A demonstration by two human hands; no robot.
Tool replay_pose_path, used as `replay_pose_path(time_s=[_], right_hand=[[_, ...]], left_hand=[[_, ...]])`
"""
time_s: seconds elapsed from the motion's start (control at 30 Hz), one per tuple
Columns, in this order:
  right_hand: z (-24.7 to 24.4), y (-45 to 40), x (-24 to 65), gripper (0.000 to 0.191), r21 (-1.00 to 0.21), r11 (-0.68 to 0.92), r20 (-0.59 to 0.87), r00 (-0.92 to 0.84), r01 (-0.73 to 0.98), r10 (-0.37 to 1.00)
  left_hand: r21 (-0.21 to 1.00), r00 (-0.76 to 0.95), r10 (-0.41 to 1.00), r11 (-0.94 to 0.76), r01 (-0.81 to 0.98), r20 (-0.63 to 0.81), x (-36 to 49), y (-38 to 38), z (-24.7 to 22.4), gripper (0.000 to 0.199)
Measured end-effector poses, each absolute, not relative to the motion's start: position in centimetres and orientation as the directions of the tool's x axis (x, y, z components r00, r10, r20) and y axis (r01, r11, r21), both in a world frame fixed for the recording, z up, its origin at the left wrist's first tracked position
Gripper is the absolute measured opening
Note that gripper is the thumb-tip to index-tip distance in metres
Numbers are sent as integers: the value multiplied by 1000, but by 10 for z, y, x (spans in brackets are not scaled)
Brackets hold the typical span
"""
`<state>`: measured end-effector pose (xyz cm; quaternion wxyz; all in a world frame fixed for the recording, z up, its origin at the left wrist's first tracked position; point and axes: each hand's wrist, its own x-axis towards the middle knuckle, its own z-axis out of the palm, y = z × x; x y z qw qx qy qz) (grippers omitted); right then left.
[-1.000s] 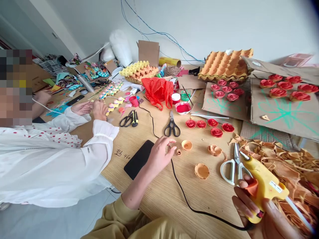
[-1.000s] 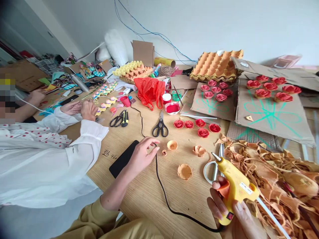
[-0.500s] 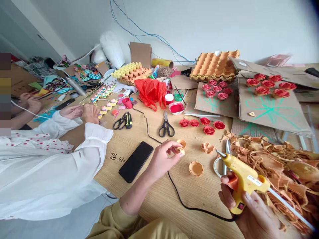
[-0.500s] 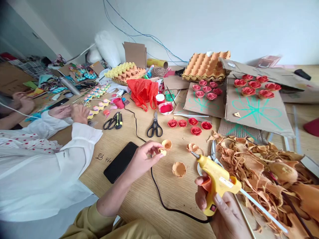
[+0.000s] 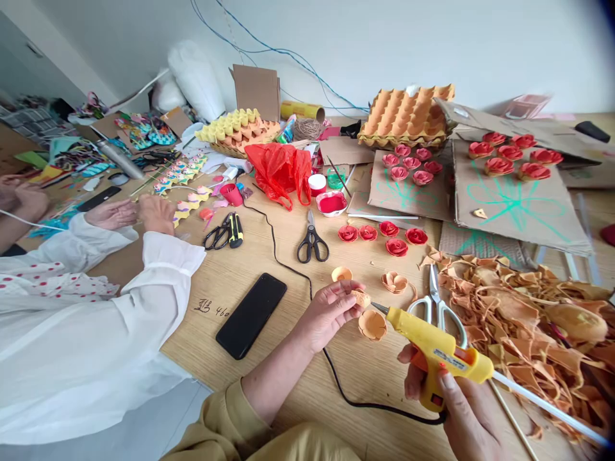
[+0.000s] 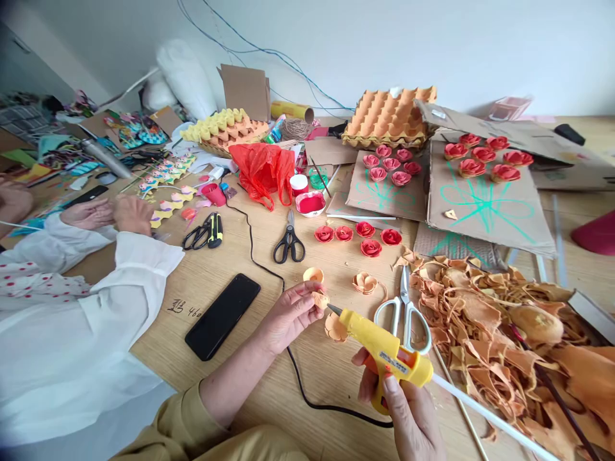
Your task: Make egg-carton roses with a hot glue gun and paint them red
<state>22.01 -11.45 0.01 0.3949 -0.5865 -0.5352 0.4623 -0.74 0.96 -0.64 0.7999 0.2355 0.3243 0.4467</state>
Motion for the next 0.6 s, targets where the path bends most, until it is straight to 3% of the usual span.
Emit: replay_pose_path(time_s=[0.23,0.6], right_hand=[[9,-111,211,38,-967,-20,-23,-12,254,1000],[-3,-114,204,38,-968,-24,-16,32,249,999]], left_hand=[[674,384,875,476,-565,-296,-7,10,-2,39],[706,365,886,452,-545,-285,-6,8,-1,40]])
